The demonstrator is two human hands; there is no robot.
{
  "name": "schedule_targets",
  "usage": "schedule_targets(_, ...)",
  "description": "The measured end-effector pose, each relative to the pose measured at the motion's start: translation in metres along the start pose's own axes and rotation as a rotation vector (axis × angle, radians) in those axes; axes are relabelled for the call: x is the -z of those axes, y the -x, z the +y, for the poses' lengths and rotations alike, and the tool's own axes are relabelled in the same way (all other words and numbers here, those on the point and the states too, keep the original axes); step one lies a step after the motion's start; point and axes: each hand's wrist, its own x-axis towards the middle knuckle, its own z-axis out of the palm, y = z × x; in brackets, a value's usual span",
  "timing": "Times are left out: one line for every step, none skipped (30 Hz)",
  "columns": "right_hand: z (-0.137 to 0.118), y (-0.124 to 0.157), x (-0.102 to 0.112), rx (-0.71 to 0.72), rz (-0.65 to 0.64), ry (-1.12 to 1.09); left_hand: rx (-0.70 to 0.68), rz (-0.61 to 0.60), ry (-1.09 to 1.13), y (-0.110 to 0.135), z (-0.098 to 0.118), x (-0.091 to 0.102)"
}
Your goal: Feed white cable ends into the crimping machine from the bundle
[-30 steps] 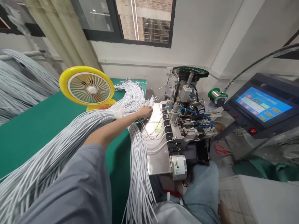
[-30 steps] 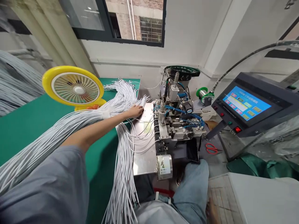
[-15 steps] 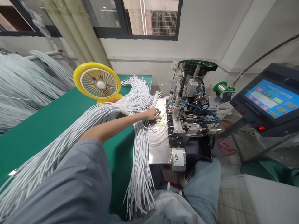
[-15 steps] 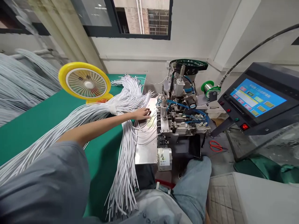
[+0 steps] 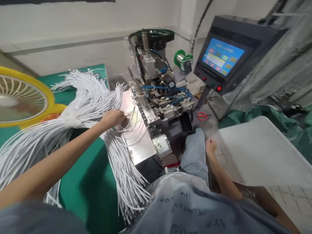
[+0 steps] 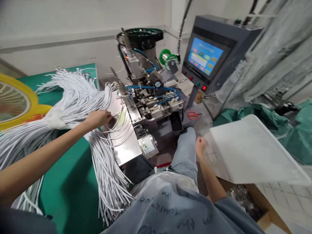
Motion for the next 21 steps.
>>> schedule_targets(0.002,-0.009,-0.005,-0.021,-0.002,0.019,-0.007,0.025,-0.004,0.003,0.003,0.004)
schedule_targets(0.000,-0.019,-0.014,-0.028,-0.012,0.028,-0.012,0.053,-0.004,0.009,0.008,0.008)
schedule_targets(-0.005,-0.030,-0.024,-0.021,-0.034,0.045,-0.027,0.082,0.000,0.017,0.013,0.014)
schedule_targets(-0.012,-0.040,-0.036,0.000,-0.061,0.067,-0.059,0.106,0.011,0.027,0.018,0.019)
schedule_targets(-0.021,-0.048,-0.048,0.019,-0.095,0.101,-0.084,0.138,0.049,0.039,0.024,0.024)
schedule_targets(-0.029,-0.054,-0.058,0.049,-0.158,0.236,-0.092,0.148,0.055,0.052,0.030,0.027)
schedule_targets(-0.037,-0.057,-0.067,0.068,-0.193,0.323,-0.100,0.150,0.057,0.068,0.035,0.030)
schedule_targets(-0.042,-0.058,-0.074,0.079,-0.210,0.371,-0.119,0.137,0.062,0.084,0.039,0.031)
schedule_targets(-0.046,-0.057,-0.078,0.085,-0.218,0.408,-0.131,0.135,0.066,0.100,0.043,0.030)
schedule_targets(-0.047,-0.055,-0.081,0.084,-0.214,0.417,-0.152,0.129,0.076,0.117,0.045,0.028)
schedule_targets(-0.047,-0.053,-0.083,0.080,-0.208,0.418,-0.198,0.120,0.105,0.133,0.047,0.024)
schedule_targets(-0.045,-0.052,-0.084,0.077,-0.205,0.425,-0.231,0.116,0.124,0.147,0.049,0.020)
schedule_targets(-0.044,-0.051,-0.085,0.075,-0.204,0.432,-0.249,0.107,0.139,0.161,0.050,0.016)
schedule_targets(-0.042,-0.051,-0.086,0.075,-0.203,0.438,-0.264,0.096,0.155,0.173,0.052,0.011)
schedule_targets(-0.041,-0.051,-0.086,0.077,-0.204,0.442,-0.271,0.084,0.174,0.183,0.053,0.007)
schedule_targets(-0.040,-0.052,-0.087,0.082,-0.205,0.445,-0.280,0.080,0.193,0.192,0.055,0.003)
schedule_targets(-0.040,-0.052,-0.087,0.088,-0.205,0.447,-0.289,0.084,0.211,0.200,0.058,-0.001)
schedule_targets(-0.040,-0.052,-0.088,0.096,-0.204,0.448,-0.298,0.092,0.228,0.207,0.061,-0.004)
schedule_targets(-0.040,-0.052,-0.088,0.106,-0.202,0.449,-0.307,0.108,0.242,0.213,0.064,-0.007)
schedule_targets(-0.041,-0.051,-0.088,0.118,-0.200,0.450,-0.318,0.127,0.251,0.218,0.069,-0.010)
schedule_targets(-0.041,-0.051,-0.088,0.132,-0.199,0.451,-0.337,0.149,0.257,0.222,0.073,-0.012)
